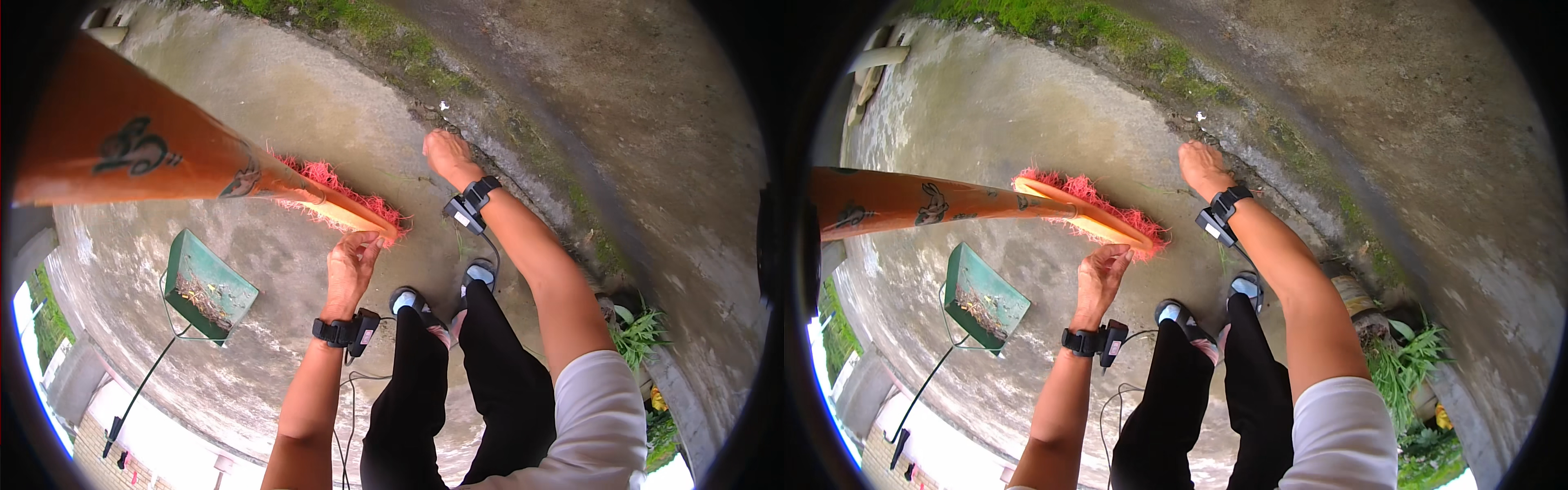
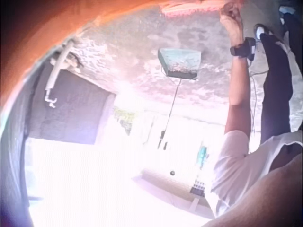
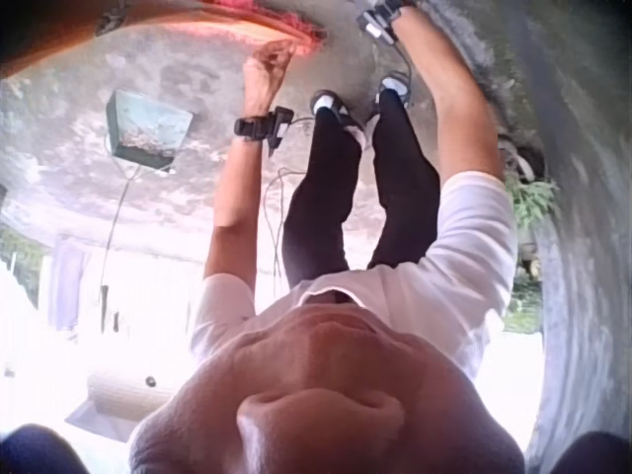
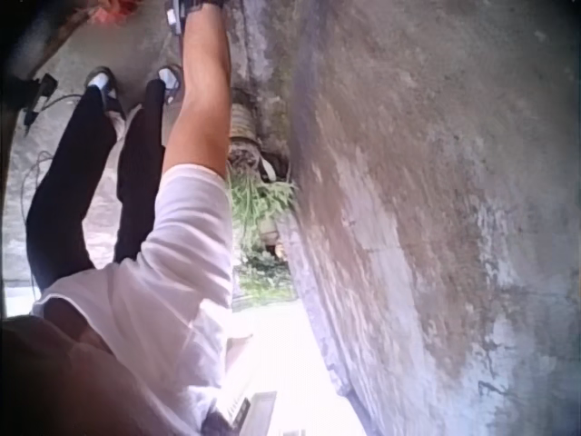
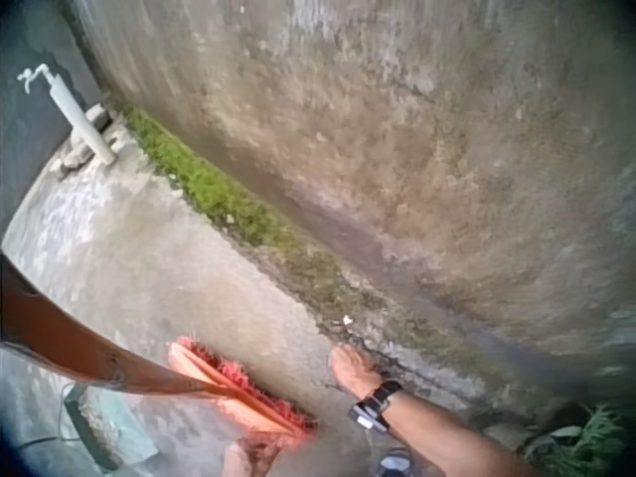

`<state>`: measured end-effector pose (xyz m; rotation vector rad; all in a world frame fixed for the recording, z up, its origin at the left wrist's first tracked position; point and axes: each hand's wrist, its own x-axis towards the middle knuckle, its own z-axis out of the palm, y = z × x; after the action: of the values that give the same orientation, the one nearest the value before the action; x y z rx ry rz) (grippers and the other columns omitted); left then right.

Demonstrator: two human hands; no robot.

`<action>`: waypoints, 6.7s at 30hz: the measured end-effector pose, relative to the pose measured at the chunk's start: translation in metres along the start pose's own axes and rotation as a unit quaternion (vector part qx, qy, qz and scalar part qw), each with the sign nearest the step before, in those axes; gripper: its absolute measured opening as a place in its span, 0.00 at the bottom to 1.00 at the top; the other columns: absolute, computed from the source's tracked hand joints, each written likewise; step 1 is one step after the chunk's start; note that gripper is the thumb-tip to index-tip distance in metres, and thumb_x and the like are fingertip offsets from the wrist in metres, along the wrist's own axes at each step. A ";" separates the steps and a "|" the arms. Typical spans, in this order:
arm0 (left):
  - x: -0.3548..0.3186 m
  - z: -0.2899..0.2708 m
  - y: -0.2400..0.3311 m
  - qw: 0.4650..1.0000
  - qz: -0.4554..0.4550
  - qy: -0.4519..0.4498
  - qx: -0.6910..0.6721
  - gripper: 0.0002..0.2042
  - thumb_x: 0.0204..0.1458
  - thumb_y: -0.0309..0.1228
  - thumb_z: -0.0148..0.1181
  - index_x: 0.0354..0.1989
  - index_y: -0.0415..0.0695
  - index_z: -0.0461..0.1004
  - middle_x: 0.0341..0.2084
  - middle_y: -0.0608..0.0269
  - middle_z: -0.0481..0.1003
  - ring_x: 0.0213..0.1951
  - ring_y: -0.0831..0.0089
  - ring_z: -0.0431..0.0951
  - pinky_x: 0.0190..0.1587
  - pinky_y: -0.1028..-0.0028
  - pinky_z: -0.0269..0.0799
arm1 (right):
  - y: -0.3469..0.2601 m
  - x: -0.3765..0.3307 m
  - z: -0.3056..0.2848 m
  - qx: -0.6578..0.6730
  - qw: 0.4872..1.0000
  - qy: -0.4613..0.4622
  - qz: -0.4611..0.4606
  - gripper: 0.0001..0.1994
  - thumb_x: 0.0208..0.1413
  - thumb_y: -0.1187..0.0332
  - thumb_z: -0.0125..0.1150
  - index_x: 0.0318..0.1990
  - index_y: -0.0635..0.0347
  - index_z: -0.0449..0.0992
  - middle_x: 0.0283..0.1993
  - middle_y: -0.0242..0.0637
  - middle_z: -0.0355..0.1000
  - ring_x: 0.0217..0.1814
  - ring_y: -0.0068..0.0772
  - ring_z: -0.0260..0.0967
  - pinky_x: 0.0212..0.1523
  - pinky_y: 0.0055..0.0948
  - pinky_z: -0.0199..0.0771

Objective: Sweep debris into a dustpan and clear the broom bristles.

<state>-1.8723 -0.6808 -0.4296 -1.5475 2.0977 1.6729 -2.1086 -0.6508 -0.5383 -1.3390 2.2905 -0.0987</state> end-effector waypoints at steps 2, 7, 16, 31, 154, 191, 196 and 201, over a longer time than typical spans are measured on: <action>-0.003 -0.008 -0.006 0.999 0.001 0.012 -0.030 0.09 0.41 0.29 0.56 0.28 0.37 0.71 0.21 0.63 0.72 0.22 0.81 0.68 0.27 0.82 0.65 | -0.015 0.005 -0.011 0.048 0.998 0.019 -0.039 0.07 0.41 0.77 0.44 0.30 0.63 0.67 0.35 0.46 0.65 0.30 0.43 0.67 0.29 0.36 0.68; -0.012 -0.011 -0.015 0.999 0.001 0.026 -0.039 0.09 0.41 0.29 0.56 0.28 0.36 0.71 0.22 0.62 0.71 0.23 0.80 0.68 0.28 0.81 0.65 | -0.017 0.053 -0.019 -0.044 0.987 0.115 -0.107 0.08 0.42 0.76 0.42 0.34 0.61 0.63 0.38 0.48 0.62 0.28 0.43 0.67 0.26 0.33 0.68; -0.030 -0.024 -0.006 0.999 -0.024 0.030 -0.010 0.08 0.40 0.29 0.56 0.29 0.38 0.71 0.22 0.55 0.71 0.22 0.74 0.70 0.26 0.77 0.66 | -0.004 0.001 -0.010 -0.006 1.000 -0.008 -0.010 0.09 0.44 0.70 0.41 0.26 0.61 0.69 0.33 0.43 0.67 0.33 0.40 0.67 0.32 0.34 0.67; -0.187 -0.138 0.142 0.993 -0.003 0.117 -0.018 0.07 0.40 0.28 0.54 0.29 0.40 0.71 0.24 0.57 0.70 0.22 0.71 0.70 0.24 0.76 0.64 | -0.158 -0.174 -0.307 0.045 0.951 0.097 -0.291 0.06 0.39 0.75 0.46 0.28 0.59 0.65 0.27 0.34 0.58 0.33 0.32 0.58 0.31 0.29 0.58; -0.265 -0.727 0.134 0.985 0.002 0.088 0.151 0.21 0.40 0.47 0.53 0.15 0.36 0.69 0.08 0.61 0.63 0.16 0.78 0.60 0.22 0.76 0.59 | -0.396 -0.571 -0.429 0.119 0.948 -0.075 0.286 0.15 0.45 0.61 0.47 0.19 0.64 0.66 0.17 0.51 0.64 0.21 0.53 0.63 0.22 0.41 0.63; -0.282 -0.707 0.169 0.974 0.019 -0.015 0.227 0.22 0.41 0.47 0.52 0.11 0.39 0.67 0.07 0.69 0.62 0.16 0.81 0.59 0.21 0.79 0.57 | -0.448 -0.459 -0.348 0.170 0.948 -0.071 0.259 0.19 0.49 0.58 0.40 0.26 0.68 0.70 0.24 0.55 0.66 0.30 0.54 0.63 0.31 0.41 0.63; -0.287 -0.709 0.180 0.967 0.050 -0.008 0.251 0.21 0.40 0.47 0.52 0.12 0.39 0.68 0.09 0.66 0.64 0.18 0.79 0.62 0.24 0.78 0.60 | -0.435 -0.488 -0.366 0.134 0.925 -0.159 0.319 0.21 0.49 0.55 0.39 0.28 0.66 0.70 0.28 0.52 0.67 0.34 0.49 0.65 0.37 0.39 0.63; -0.279 -0.714 0.168 0.965 0.053 0.009 0.256 0.20 0.40 0.47 0.52 0.13 0.39 0.69 0.09 0.61 0.65 0.19 0.77 0.65 0.26 0.77 0.61 | -0.430 -0.679 -0.345 0.039 0.926 -0.136 0.349 0.17 0.49 0.58 0.40 0.25 0.64 0.69 0.21 0.51 0.66 0.26 0.51 0.64 0.29 0.42 0.64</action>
<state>-1.4863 -1.0507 0.1449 -1.3073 2.3984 1.0102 -1.6402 -0.3658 0.1434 -0.4026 2.3422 0.2163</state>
